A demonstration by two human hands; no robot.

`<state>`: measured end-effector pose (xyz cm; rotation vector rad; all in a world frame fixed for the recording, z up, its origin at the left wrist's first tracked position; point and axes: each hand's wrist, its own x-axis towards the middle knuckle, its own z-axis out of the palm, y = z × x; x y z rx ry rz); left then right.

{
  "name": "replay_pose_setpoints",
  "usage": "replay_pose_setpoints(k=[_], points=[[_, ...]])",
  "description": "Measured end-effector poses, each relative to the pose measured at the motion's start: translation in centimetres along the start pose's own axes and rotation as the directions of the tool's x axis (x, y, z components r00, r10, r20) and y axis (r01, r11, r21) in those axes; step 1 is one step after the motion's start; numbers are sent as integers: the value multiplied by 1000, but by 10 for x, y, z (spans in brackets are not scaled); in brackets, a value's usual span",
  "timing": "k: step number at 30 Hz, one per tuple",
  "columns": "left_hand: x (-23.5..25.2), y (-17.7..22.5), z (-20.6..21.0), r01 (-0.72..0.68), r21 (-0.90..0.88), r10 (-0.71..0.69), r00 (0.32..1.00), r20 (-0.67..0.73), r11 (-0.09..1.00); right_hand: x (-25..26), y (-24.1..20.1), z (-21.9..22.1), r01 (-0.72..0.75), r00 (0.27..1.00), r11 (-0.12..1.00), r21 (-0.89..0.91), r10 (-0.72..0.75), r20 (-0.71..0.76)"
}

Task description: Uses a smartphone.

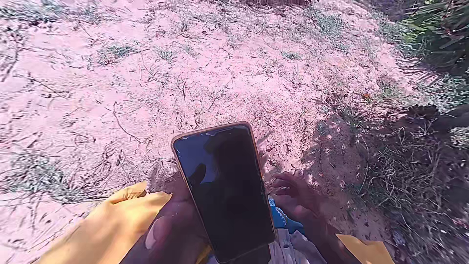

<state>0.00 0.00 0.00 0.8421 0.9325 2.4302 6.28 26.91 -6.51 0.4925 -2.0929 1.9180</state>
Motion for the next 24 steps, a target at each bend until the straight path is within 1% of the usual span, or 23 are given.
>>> replay_pose_setpoints(k=[1, 3, 5, 6, 8, 12, 14, 16, 19, 21, 24], points=[[-2, -1, 0, -12, 21, 12, 1000, 9, 1000, 7, -17, 14, 79, 996, 997, -2, -79, 44], [-3, 1, 5, 2, 30, -2, 1000, -6, 1000, 15, -40, 34, 171, 982, 985, -35, -167, 84], [-3, 0, 8, 4, -7, -4, 1000, 3, 1000, 18, -48, 44, 222, 970, 973, -64, -214, 112], [-1, 2, 14, 4, -26, -5, 999, -38, 1000, 18, -47, 48, 236, 967, 970, -63, -228, 114], [-2, 3, 21, -6, -52, 3, 997, -71, 999, 16, -45, 53, 232, 970, 971, -57, -227, 86], [-8, 3, 18, -29, -65, 24, 997, -71, 997, 13, -48, 58, 223, 974, 969, -101, -217, 67], [-11, 4, 16, -26, -82, 20, 997, -79, 996, 11, -50, 64, 252, 968, 951, -179, -249, 41], [-15, 5, 15, -18, -65, 14, 998, -68, 998, 7, -51, 71, 276, 957, 910, -308, -289, 5], [-22, 4, 12, 3, -43, -5, 999, -40, 999, 0, -53, 79, 267, 946, 843, -468, -321, -39], [-26, 5, 12, 30, -27, -31, 999, -29, 999, -5, -53, 83, 253, 944, 817, -518, -326, -53], [-31, 6, 13, 72, 13, -72, 996, -54, 997, -10, -52, 88, 250, 939, 815, -524, -336, -75]])
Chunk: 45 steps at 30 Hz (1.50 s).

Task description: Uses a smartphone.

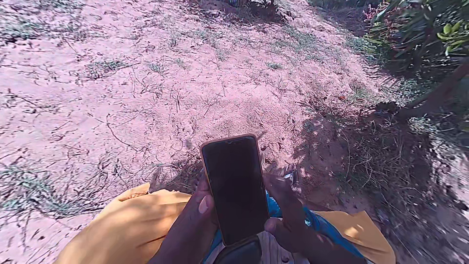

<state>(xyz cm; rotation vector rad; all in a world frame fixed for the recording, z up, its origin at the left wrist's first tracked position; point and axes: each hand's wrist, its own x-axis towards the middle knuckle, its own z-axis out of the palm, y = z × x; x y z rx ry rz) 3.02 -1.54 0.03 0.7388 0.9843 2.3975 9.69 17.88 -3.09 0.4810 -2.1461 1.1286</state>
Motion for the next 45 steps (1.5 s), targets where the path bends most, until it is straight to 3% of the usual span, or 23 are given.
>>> replay_pose_setpoints(k=[13, 19, 31, 45], points=[[4, -2, 1, 61, 77, -71, 990, 123, 995, -12, 5, -1, -74, 995, 989, 129, 81, -52], [6, -5, 4, 54, 79, -62, 993, 102, 995, -14, 2, -4, -89, 994, 986, 138, 97, -50], [9, -9, 13, 60, 16, -61, 996, 61, 998, -17, 4, -12, -30, 999, 998, 56, 32, -35], [7, -17, 6, -15, 18, 12, 987, 159, 1000, -21, 8, -8, 28, 996, 1000, -11, -29, -79]])
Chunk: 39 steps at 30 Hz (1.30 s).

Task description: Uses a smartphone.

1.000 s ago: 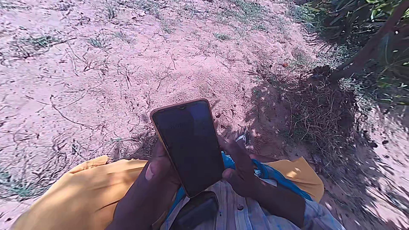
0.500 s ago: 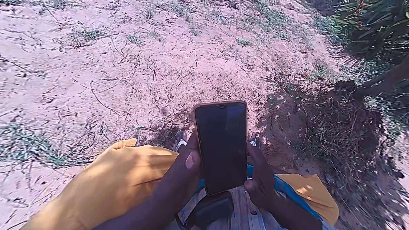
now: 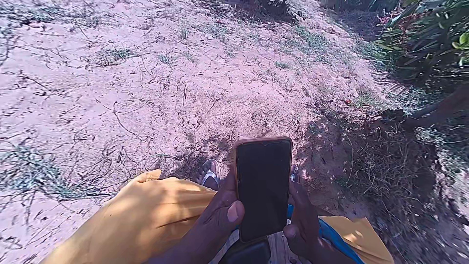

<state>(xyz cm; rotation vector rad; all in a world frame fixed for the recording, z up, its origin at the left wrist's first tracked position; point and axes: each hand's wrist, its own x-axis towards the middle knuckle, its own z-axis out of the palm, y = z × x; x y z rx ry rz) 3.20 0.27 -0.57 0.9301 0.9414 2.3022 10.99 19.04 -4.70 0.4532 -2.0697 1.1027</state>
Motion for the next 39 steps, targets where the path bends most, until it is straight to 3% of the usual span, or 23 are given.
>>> replay_pose_setpoints(k=[3, 12, 16, 39], points=[[0, 0, 0, -12, -11, 12, 999, 39, 1000, -1, 1, 0, 5, 1000, 1000, 7, -5, -7], [1, 9, 16, -18, 12, 18, 999, -27, 1000, 0, -3, -2, -6, 1000, 1000, 0, 6, 4], [0, 3, 6, -15, -40, 16, 999, 31, 999, 0, -4, 0, -19, 1000, 1000, 7, 19, 0], [-4, 7, 6, 18, -35, -18, 1000, 4, 999, -3, 1, 2, -12, 1000, 1000, 1, 12, 17]])
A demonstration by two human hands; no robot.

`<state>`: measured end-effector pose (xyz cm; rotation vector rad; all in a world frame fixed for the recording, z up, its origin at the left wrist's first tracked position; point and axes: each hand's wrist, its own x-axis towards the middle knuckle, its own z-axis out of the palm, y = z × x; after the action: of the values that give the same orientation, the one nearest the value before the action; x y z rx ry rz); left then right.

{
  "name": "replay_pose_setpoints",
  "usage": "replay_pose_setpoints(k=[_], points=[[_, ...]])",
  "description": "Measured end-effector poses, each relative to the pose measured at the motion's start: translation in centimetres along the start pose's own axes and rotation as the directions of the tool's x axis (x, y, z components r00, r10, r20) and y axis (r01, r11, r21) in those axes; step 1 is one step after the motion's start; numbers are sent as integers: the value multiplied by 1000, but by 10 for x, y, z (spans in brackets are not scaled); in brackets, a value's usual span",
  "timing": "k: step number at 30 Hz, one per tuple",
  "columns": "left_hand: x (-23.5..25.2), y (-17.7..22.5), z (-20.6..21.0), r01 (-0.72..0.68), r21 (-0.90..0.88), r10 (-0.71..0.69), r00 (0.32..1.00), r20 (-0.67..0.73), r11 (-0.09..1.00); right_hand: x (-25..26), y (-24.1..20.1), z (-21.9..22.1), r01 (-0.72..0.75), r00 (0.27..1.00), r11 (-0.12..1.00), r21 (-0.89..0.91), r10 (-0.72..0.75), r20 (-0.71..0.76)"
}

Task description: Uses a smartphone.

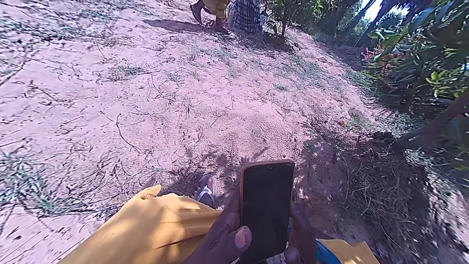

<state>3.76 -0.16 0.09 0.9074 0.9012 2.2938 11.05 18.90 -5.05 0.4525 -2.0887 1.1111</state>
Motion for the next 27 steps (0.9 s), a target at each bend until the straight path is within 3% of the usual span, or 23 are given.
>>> replay_pose_setpoints(k=[27], points=[[0, -3, -3, 6, -4, -6, 1000, 14, 1000, 1, 2, 3, -3, 1000, 999, 47, 3, -7]])
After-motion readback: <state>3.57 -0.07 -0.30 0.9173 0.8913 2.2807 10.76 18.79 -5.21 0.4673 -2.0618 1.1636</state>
